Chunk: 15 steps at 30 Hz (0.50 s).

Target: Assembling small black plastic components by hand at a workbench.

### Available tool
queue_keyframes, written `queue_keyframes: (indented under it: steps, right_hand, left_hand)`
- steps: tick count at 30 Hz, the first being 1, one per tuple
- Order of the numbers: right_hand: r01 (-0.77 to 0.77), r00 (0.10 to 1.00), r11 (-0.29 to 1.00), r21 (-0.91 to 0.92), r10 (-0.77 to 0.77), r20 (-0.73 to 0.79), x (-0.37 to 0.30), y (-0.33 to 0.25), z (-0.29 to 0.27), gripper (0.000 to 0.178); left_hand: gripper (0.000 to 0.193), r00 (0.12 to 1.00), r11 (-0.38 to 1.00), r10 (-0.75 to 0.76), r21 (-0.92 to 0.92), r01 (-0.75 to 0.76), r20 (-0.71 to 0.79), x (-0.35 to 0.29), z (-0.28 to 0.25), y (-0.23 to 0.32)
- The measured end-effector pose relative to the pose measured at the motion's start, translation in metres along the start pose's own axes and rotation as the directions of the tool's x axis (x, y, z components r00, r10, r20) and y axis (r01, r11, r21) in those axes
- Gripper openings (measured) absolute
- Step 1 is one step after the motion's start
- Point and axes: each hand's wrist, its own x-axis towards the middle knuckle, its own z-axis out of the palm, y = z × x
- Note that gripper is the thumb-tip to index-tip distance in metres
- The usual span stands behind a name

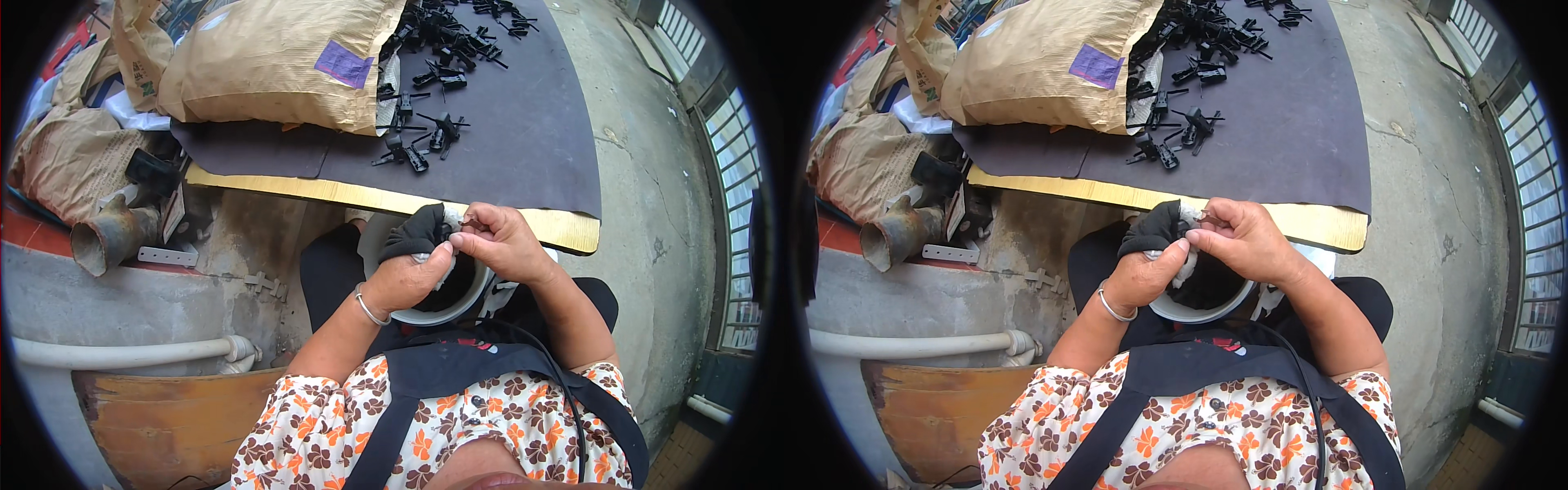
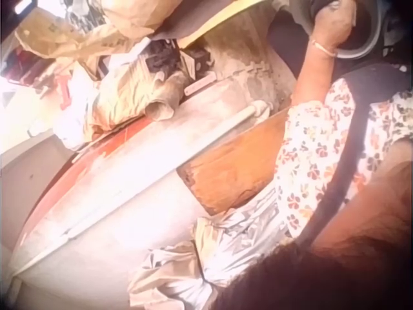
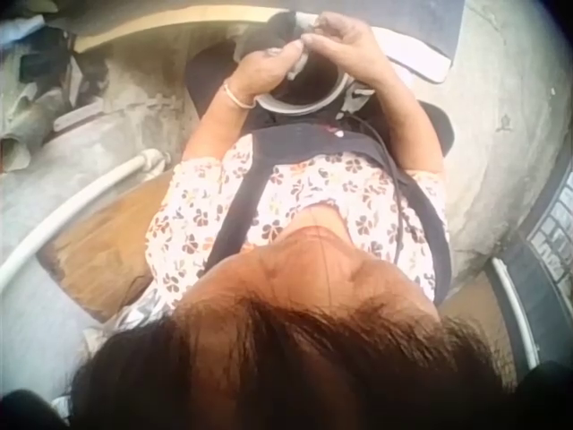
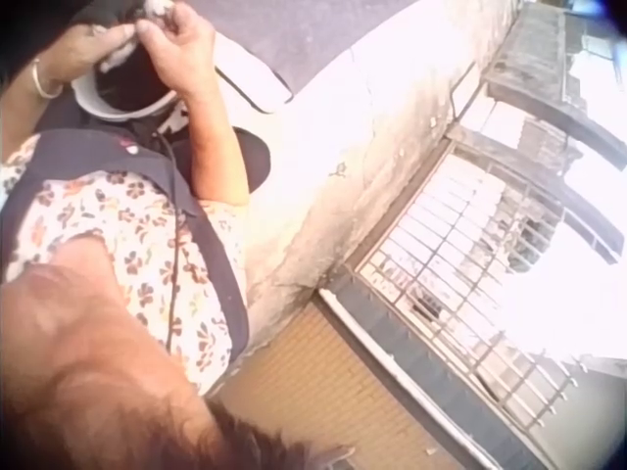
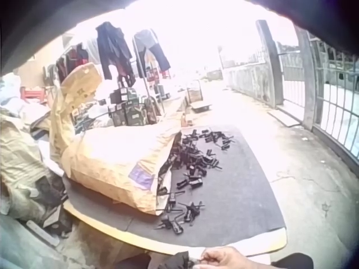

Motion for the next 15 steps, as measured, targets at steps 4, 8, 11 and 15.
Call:
queue_keyframes:
  steps: [4,8,11,15]
  right_hand:
    - [0.100,0.994,0.979,-0.178,-0.093,0.050,-0.002,-0.010,-0.004,0.021]
    - [0.114,0.992,0.950,-0.290,-0.095,0.078,0.001,-0.015,0.000,0.026]
    - [0.127,0.992,0.926,-0.355,-0.122,0.036,0.004,-0.012,0.009,0.027]
    - [0.201,0.961,0.887,-0.415,-0.261,-0.092,0.008,0.001,0.026,0.026]
  left_hand:
    - [0.023,0.995,0.996,-0.085,-0.041,0.083,-0.055,-0.002,-0.003,-0.002]
    - [0.023,0.980,0.984,-0.179,-0.034,0.177,-0.085,-0.004,-0.005,-0.006]
    - [0.024,0.986,0.948,0.153,0.291,-0.128,-0.064,-0.001,-0.004,-0.008]
    - [0.025,0.985,0.914,0.123,0.401,-0.064,-0.123,-0.004,-0.003,-0.005]
